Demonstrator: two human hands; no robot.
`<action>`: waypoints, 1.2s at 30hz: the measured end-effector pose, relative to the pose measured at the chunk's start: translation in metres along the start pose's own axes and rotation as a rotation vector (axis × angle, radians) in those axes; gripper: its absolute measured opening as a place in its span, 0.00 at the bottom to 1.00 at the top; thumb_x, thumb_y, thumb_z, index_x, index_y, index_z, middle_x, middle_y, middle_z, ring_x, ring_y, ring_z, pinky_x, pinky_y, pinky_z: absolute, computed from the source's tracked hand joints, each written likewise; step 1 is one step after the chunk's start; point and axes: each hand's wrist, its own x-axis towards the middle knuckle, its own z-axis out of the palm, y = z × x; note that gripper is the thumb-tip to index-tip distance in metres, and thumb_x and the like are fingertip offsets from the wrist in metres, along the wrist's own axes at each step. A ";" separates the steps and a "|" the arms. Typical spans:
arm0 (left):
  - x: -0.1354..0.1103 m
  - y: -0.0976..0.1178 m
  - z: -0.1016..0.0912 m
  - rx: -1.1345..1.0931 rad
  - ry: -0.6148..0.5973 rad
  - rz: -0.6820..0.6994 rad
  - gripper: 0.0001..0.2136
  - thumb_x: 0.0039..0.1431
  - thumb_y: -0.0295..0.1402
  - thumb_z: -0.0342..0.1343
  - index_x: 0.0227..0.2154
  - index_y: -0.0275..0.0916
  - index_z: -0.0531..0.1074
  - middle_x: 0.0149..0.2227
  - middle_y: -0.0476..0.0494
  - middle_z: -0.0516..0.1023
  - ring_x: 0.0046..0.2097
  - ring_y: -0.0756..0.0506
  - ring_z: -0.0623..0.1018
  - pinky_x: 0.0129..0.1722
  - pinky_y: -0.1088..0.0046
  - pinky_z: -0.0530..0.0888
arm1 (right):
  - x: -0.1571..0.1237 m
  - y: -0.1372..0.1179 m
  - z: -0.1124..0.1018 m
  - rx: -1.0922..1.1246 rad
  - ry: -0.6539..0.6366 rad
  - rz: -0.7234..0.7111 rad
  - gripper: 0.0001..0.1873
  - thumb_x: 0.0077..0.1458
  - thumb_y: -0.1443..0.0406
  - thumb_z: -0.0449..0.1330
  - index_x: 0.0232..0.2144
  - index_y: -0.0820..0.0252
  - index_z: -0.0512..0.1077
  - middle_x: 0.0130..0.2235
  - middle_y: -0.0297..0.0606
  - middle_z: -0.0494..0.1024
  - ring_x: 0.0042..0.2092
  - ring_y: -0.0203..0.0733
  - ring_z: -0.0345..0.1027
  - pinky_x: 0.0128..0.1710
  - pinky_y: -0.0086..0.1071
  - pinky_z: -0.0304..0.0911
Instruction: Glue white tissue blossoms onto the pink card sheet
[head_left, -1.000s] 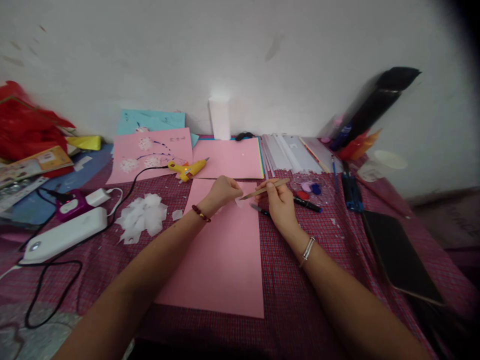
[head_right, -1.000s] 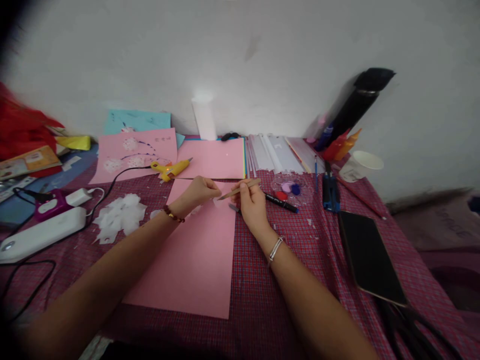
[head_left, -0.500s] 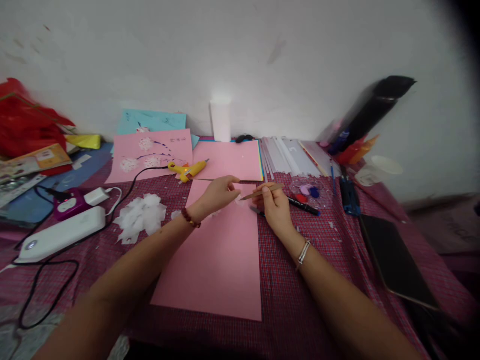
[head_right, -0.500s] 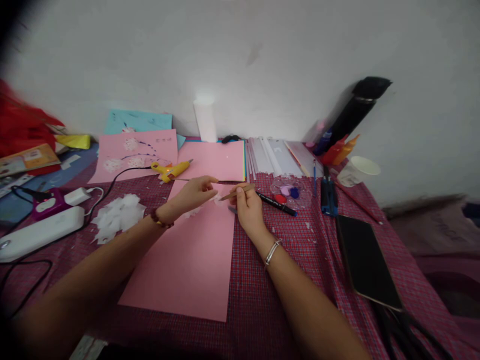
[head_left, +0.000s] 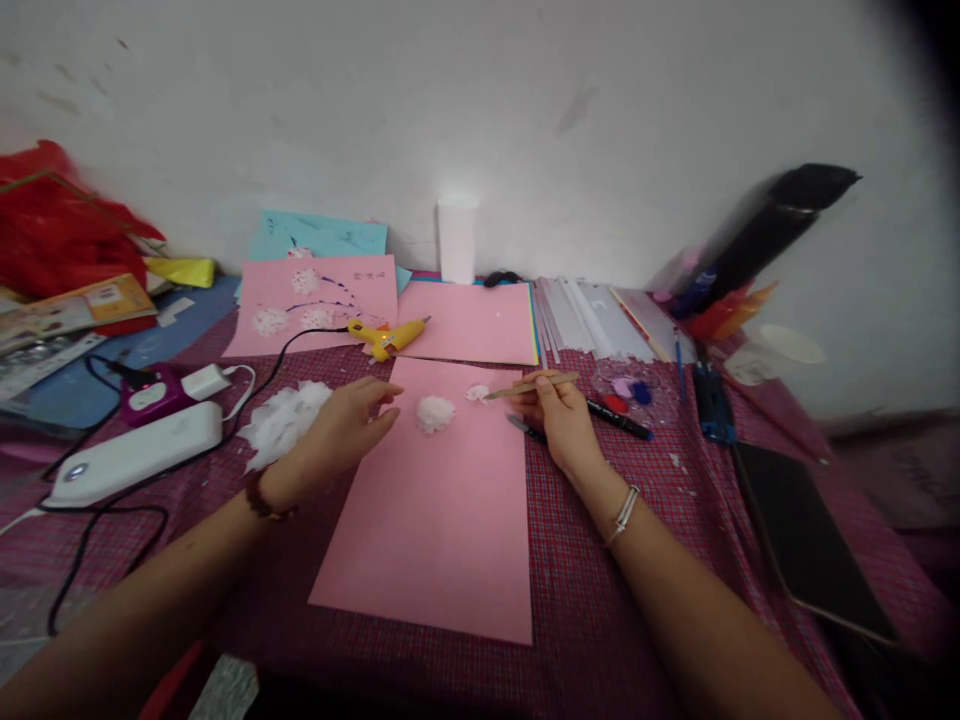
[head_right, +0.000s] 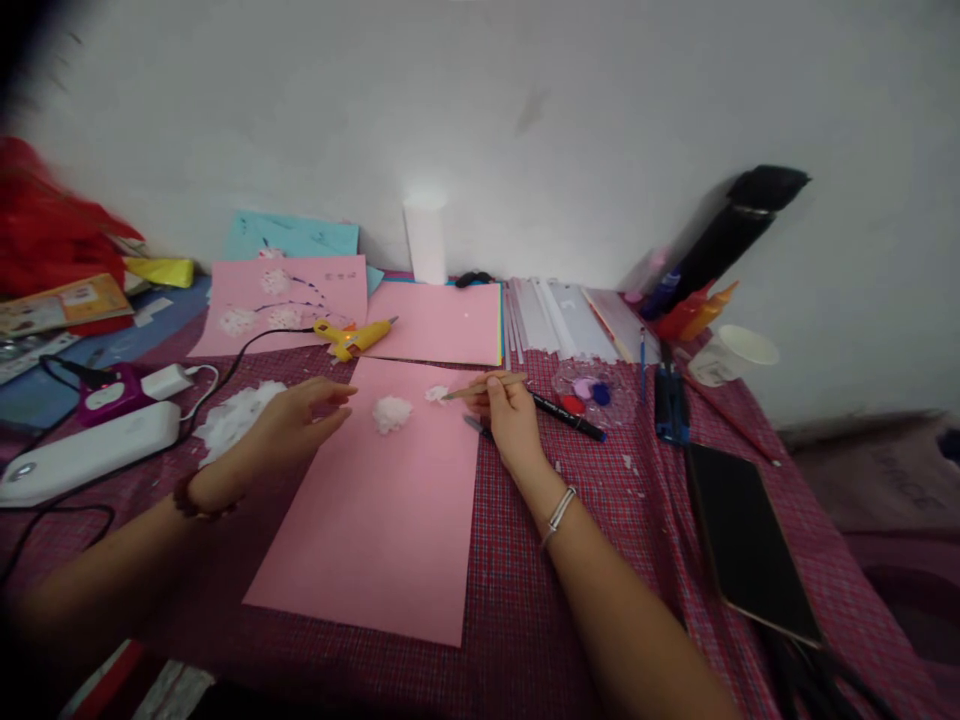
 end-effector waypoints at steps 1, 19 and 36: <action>-0.003 -0.004 -0.004 -0.009 0.004 -0.007 0.15 0.58 0.36 0.48 0.43 0.36 0.73 0.40 0.41 0.76 0.39 0.46 0.75 0.38 0.70 0.70 | 0.001 0.000 -0.001 0.025 0.014 0.021 0.14 0.52 0.54 0.59 0.32 0.59 0.69 0.33 0.34 0.77 0.30 0.35 0.73 0.30 0.32 0.72; -0.042 -0.038 -0.028 0.198 -0.122 0.046 0.09 0.58 0.30 0.49 0.29 0.35 0.74 0.33 0.43 0.76 0.37 0.47 0.73 0.40 0.70 0.67 | -0.009 -0.001 -0.003 0.065 0.107 -0.012 0.07 0.51 0.58 0.60 0.29 0.54 0.74 0.29 0.44 0.76 0.26 0.41 0.72 0.30 0.40 0.69; 0.008 -0.009 -0.021 0.183 -0.059 -0.002 0.07 0.52 0.28 0.48 0.22 0.37 0.68 0.25 0.47 0.72 0.28 0.49 0.68 0.28 0.73 0.61 | -0.024 -0.009 0.006 -0.423 -0.068 -0.394 0.11 0.62 0.60 0.50 0.36 0.56 0.71 0.36 0.37 0.73 0.33 0.39 0.70 0.35 0.36 0.68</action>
